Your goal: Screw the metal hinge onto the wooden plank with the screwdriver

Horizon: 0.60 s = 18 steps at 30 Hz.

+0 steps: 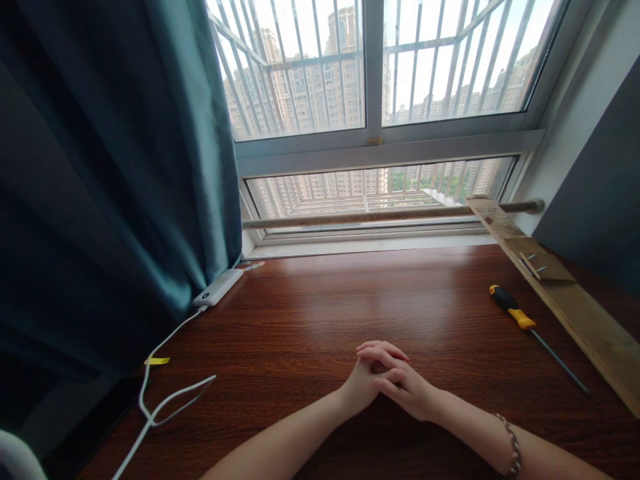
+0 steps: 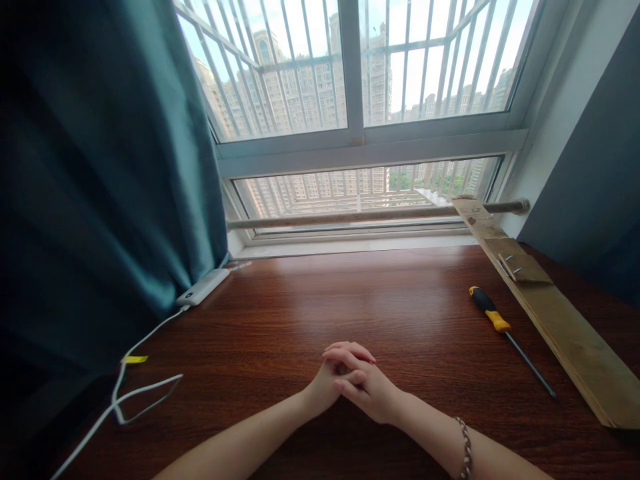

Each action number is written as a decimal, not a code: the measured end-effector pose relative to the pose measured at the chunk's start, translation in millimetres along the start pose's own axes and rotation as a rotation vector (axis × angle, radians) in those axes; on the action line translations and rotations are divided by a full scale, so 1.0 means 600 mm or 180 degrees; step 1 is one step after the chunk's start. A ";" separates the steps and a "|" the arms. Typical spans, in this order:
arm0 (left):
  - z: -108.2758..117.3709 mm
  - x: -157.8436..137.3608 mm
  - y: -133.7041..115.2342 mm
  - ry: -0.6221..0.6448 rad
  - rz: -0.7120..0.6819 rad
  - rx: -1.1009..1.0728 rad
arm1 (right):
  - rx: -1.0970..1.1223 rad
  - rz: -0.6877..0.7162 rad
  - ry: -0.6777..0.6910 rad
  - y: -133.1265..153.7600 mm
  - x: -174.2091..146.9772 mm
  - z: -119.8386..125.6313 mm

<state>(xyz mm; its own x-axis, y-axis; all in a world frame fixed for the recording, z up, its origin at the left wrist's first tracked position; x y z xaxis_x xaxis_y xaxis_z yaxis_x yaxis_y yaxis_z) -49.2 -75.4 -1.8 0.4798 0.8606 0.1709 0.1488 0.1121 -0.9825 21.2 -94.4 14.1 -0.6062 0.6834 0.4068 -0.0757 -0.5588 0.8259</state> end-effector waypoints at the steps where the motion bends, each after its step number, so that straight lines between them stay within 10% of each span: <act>1: 0.000 0.000 0.001 -0.0002 -0.0008 0.0013 | 0.0009 0.0004 -0.0004 0.001 0.000 0.000; 18: 0.003 0.005 -0.009 -0.0181 -0.0124 0.0105 | 0.0102 0.0034 -0.0153 -0.008 0.003 0.001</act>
<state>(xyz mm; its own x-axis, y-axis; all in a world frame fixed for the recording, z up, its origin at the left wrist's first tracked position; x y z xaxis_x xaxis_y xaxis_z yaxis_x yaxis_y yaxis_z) -50.1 -72.5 3.8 0.4243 0.8819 0.2054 0.1374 0.1615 -0.9773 21.0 -90.5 11.2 -0.5680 0.6997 0.4333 -0.0436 -0.5513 0.8332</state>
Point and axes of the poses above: each hand's wrist, its own x-axis towards the middle knuckle, its own z-axis out of the back of the hand, y = z × x, the point moved 6 cm from there along x, towards the middle knuckle, and after that the axes turned 1 degree about z, right-handed, at the moved point
